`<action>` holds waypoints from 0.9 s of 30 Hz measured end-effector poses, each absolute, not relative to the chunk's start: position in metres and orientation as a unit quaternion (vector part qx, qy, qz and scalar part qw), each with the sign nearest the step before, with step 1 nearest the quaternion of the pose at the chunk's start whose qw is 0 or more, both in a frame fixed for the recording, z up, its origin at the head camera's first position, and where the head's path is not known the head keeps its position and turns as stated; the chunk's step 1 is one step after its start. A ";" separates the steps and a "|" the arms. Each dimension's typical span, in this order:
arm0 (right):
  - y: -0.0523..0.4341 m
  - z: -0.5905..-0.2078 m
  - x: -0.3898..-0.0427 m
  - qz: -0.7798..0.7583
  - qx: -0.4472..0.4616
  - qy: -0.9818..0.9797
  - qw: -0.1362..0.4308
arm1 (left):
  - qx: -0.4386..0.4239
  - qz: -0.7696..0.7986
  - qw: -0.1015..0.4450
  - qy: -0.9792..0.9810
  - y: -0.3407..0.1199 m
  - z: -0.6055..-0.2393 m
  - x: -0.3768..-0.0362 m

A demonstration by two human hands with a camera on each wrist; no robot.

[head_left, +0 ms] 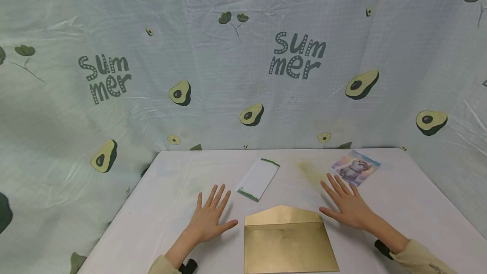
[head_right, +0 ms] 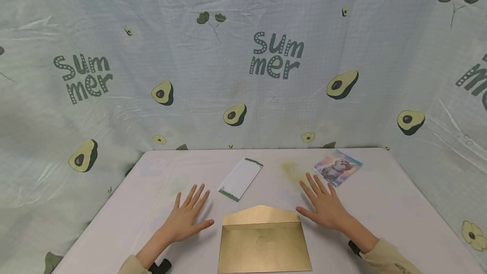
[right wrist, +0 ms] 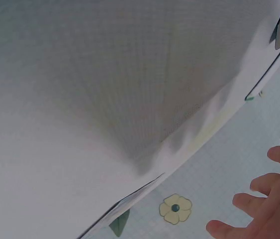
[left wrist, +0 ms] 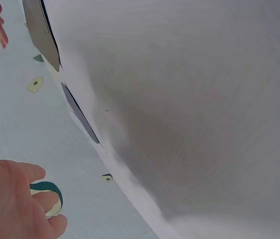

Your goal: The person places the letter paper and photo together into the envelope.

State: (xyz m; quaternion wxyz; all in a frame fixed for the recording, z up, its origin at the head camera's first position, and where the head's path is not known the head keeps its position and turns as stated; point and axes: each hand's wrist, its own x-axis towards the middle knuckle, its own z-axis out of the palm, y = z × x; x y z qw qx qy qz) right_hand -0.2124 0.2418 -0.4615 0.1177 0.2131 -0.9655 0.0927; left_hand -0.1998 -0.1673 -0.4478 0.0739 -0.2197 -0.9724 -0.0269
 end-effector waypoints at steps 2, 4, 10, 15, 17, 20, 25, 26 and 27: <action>0.240 -0.461 -0.213 0.093 0.215 -0.965 0.118 | -0.222 -0.025 0.074 -0.972 -0.167 -0.447 -0.199; 0.239 -0.461 -0.214 0.092 0.217 -0.964 0.121 | -0.225 -0.024 0.074 -0.971 -0.167 -0.446 -0.199; 0.237 -0.461 -0.215 0.084 0.233 -0.959 0.136 | -0.232 -0.021 0.071 -0.970 -0.167 -0.446 -0.199; 0.235 -0.462 -0.216 0.075 0.250 -0.956 0.137 | -0.248 -0.013 0.075 -0.966 -0.167 -0.446 -0.198; 0.234 -0.462 -0.215 0.078 0.258 -0.953 0.138 | -0.255 -0.014 0.078 -0.964 -0.166 -0.446 -0.197; 0.232 -0.462 -0.214 0.085 0.272 -0.947 0.146 | -0.265 -0.013 0.086 -0.960 -0.165 -0.444 -0.195; 0.229 -0.463 -0.210 0.073 0.296 -0.940 0.152 | -0.281 -0.003 0.094 -0.955 -0.162 -0.441 -0.191; 0.228 -0.463 -0.209 0.068 0.301 -0.939 0.155 | -0.285 -0.002 0.092 -0.954 -0.162 -0.441 -0.190; 0.227 -0.463 -0.208 0.062 0.305 -0.937 0.158 | -0.288 0.000 0.088 -0.953 -0.161 -0.441 -0.189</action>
